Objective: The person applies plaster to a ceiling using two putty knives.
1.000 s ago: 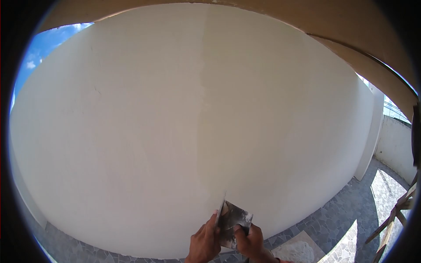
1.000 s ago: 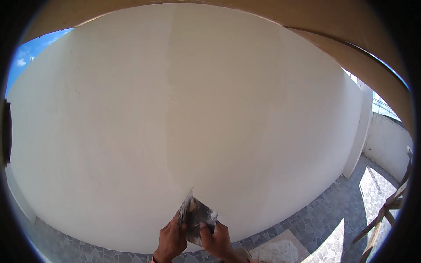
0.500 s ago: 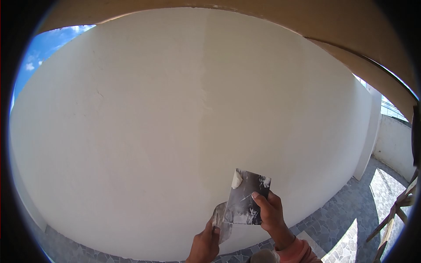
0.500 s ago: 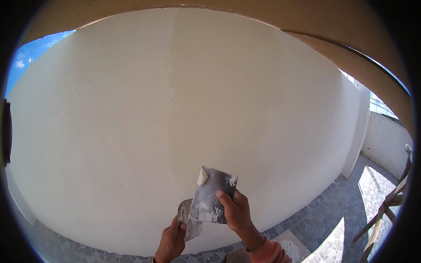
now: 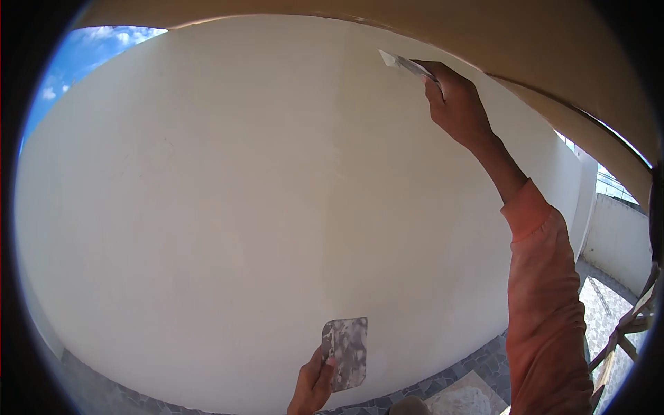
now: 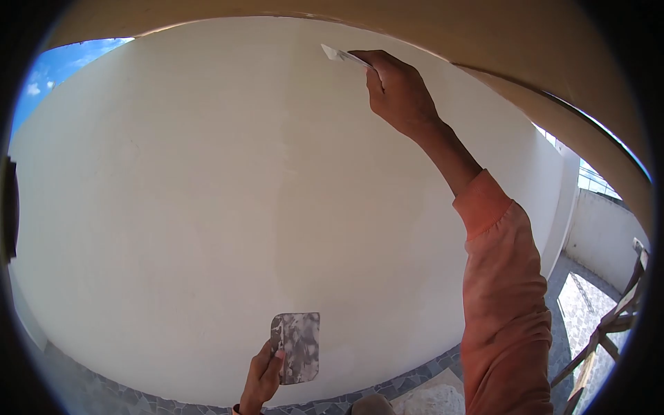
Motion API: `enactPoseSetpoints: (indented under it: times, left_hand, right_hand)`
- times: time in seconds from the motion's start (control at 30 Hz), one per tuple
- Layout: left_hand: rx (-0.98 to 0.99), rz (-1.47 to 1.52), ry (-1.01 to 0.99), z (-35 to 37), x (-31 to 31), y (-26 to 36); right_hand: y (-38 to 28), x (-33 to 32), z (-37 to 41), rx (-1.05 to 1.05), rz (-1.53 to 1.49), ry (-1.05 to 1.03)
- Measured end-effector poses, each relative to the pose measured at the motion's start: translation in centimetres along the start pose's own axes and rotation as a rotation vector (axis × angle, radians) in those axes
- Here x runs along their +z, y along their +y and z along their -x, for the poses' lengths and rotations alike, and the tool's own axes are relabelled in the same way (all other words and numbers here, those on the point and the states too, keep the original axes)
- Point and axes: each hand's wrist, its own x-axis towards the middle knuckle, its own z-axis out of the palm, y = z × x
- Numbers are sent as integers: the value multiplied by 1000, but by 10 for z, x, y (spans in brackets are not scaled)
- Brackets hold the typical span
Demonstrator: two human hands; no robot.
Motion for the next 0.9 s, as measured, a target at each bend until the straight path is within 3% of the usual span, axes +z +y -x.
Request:
enactPoseSetpoints:
  times: [0.1, 0.4, 0.6, 0.9]
  left_hand:
    - [-1, 9, -2, 0, -2, 2]
    - [-40, 0, 17, 2, 1, 10]
    - [-40, -7, 32, 4, 4, 9]
    - [-2, -10, 37, 4, 3, 5]
  right_hand:
    - [36, 16, -37, -99, 147, -24]
    - [69, 37, -70, -185, 214, -30]
    - [80, 50, -77, -284, 272, 124]
    - [79, 61, -81, -220, 334, 100]
